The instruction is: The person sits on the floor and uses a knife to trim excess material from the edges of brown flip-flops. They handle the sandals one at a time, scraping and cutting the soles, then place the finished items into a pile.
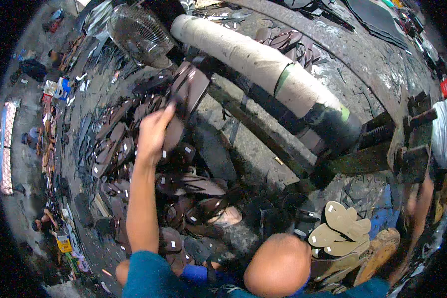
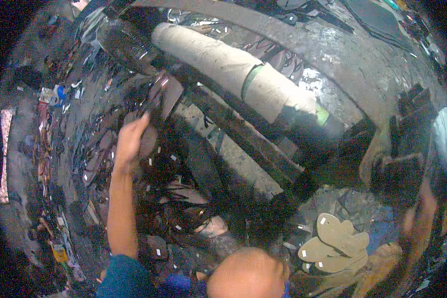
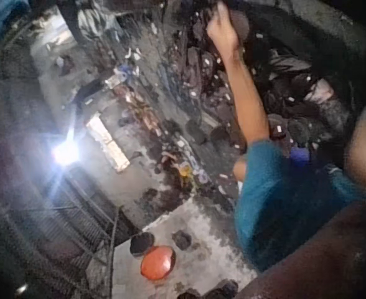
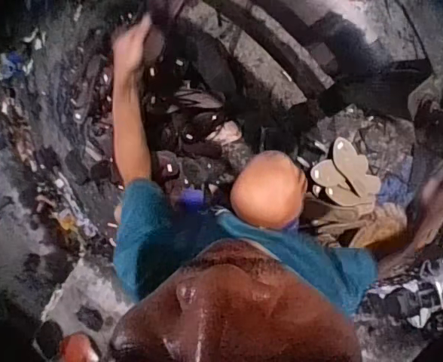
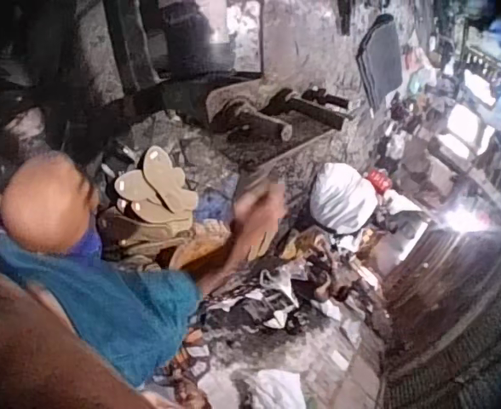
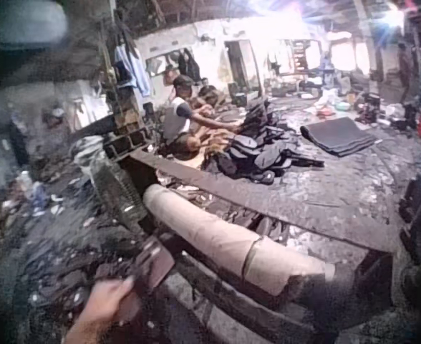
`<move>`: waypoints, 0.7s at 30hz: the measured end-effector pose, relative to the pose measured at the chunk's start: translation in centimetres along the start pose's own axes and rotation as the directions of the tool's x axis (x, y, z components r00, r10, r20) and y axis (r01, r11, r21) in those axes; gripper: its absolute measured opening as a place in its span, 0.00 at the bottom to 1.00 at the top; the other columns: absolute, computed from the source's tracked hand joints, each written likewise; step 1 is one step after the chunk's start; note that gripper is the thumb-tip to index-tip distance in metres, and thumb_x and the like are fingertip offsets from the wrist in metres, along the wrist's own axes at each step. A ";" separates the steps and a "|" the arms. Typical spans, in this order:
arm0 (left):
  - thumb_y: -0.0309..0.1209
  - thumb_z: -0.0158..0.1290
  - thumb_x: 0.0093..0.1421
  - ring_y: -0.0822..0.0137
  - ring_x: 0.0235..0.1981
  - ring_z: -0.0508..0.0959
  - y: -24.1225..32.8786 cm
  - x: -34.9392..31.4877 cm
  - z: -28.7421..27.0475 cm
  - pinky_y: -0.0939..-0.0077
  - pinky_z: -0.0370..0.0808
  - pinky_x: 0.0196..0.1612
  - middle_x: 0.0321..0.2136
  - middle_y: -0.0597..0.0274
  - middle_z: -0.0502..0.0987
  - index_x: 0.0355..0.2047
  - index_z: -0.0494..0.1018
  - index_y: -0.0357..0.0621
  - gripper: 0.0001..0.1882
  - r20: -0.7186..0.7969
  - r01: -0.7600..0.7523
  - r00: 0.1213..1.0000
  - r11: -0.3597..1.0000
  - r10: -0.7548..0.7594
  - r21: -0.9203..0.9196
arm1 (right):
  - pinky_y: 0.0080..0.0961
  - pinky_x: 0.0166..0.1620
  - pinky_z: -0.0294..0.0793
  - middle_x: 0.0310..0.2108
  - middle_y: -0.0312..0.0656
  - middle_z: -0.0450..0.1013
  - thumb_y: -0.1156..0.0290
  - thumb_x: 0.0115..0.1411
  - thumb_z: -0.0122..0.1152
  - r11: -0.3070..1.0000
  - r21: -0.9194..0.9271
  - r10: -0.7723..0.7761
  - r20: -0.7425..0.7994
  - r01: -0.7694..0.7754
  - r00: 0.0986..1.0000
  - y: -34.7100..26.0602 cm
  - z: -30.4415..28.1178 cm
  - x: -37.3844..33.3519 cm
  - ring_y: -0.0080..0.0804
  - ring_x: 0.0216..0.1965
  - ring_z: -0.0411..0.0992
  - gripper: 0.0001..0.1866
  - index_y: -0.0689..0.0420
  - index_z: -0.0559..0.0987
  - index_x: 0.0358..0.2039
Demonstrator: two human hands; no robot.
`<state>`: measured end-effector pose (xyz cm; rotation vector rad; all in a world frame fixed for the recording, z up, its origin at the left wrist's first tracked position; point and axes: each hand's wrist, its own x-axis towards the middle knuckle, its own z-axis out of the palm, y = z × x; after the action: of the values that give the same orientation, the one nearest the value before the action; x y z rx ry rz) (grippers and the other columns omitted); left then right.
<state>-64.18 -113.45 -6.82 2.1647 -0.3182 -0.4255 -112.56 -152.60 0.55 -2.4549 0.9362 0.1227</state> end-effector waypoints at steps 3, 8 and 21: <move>0.49 0.57 0.62 0.72 0.35 0.75 2.2 6.0 4.6 0.73 0.72 0.39 0.35 0.63 0.78 0.39 0.78 0.36 0.24 0.173 0.155 0.980 0.914 -0.096 -0.374 | 0.40 0.47 0.73 0.36 0.57 0.77 0.61 0.54 0.65 0.998 -0.029 0.048 -0.351 -0.062 0.935 8.1 5.0 11.4 0.47 0.40 0.75 0.20 0.64 0.79 0.40; 0.53 0.55 0.59 0.63 0.49 0.70 -3.7 3.7 6.7 0.64 0.67 0.53 0.48 0.58 0.72 0.54 0.68 0.39 0.33 0.283 -0.055 0.949 0.955 0.141 -0.291 | 0.41 0.44 0.73 0.36 0.53 0.77 0.62 0.55 0.64 0.980 0.117 0.152 0.077 -0.160 0.985 4.0 31.8 4.3 0.44 0.37 0.74 0.19 0.65 0.78 0.41; 0.42 0.68 0.51 0.62 0.44 0.78 -10.9 -5.4 -4.7 0.69 0.72 0.53 0.42 0.52 0.79 0.53 0.70 0.33 0.35 0.542 -0.146 0.835 0.910 -0.097 0.387 | 0.41 0.58 0.67 0.47 0.54 0.76 0.67 0.50 0.66 0.989 0.020 0.142 -0.322 -0.143 0.936 9.7 17.8 14.4 0.48 0.54 0.72 0.19 0.64 0.79 0.41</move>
<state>-66.33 -101.69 -12.09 2.4038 -0.8252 -1.0599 -106.19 -158.72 -22.70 -2.4515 1.2542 -0.2375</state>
